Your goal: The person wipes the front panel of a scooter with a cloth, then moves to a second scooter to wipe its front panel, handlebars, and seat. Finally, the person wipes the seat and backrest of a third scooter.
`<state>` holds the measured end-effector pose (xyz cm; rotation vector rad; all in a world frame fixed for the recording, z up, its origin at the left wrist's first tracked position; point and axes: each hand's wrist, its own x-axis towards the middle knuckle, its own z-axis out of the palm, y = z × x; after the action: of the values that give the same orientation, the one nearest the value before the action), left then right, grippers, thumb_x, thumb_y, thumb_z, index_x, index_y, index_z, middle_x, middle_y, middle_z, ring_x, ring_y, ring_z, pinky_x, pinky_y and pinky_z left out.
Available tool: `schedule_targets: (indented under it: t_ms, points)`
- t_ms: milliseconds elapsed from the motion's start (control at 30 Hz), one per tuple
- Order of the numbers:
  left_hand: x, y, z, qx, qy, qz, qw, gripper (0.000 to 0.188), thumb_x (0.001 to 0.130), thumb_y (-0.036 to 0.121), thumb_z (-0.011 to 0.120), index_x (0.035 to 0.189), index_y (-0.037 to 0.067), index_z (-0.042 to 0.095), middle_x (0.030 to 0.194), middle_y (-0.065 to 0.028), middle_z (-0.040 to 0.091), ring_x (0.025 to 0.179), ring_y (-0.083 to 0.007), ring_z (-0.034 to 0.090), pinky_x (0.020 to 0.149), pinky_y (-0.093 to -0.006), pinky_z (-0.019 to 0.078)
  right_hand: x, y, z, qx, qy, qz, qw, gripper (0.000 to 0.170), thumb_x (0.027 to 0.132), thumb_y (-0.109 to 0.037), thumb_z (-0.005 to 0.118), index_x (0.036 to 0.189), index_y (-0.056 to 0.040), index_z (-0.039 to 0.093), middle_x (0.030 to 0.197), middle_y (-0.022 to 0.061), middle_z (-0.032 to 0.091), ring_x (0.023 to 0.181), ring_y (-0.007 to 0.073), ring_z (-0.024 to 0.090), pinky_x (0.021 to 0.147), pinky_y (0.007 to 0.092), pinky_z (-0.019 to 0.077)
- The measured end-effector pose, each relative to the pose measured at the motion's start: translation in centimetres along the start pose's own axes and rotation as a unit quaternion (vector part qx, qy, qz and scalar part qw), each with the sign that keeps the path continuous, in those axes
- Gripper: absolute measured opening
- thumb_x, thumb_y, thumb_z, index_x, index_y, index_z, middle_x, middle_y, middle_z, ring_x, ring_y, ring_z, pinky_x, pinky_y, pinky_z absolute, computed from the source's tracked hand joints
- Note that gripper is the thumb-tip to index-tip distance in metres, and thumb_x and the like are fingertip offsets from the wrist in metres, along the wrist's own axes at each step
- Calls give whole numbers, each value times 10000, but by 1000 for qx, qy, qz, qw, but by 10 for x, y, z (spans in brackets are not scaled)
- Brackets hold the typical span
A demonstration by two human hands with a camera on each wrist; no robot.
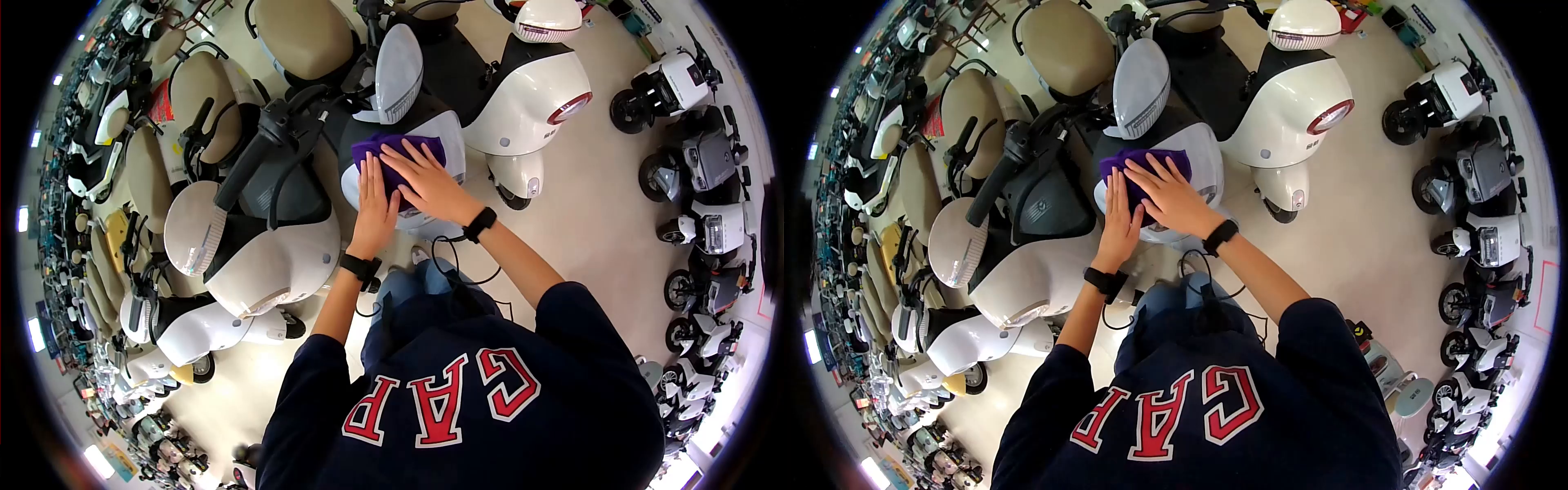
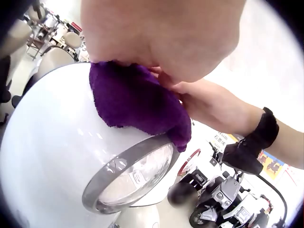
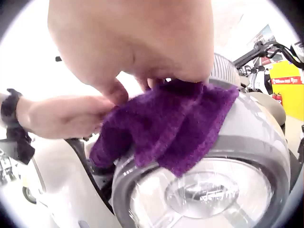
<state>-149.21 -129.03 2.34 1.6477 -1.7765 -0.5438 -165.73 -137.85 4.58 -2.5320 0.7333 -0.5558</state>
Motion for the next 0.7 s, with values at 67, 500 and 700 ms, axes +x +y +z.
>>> schedule_targets:
  t_ms: [67,500,700]
  points:
    - [4,-4,1,-8,19,6,1000,701,1023,150,495,1589,-60,138,1667,-243,146,1553,-412,114,1244,-466,171,6,-1,7,-37,40,-14,998,649,915,-174,626,1524,-110,410,1601,77,376,1484,351,306,1229,501,224]
    - [34,-65,-7,-20,126,7,992,481,1005,109,494,1455,-35,406,1428,-226,513,1324,-438,462,1167,-512,321,68,14,50,-75,89,-9,993,472,885,-213,652,1338,-99,582,1322,49,590,1224,271,510,1099,441,354]
    - [38,-56,2,12,152,24,988,503,980,111,528,1432,-67,398,1429,-245,481,1351,-426,432,1198,-535,269,66,26,35,-16,44,-21,999,485,896,-205,659,1370,-138,578,1401,25,582,1258,267,511,1101,419,368]
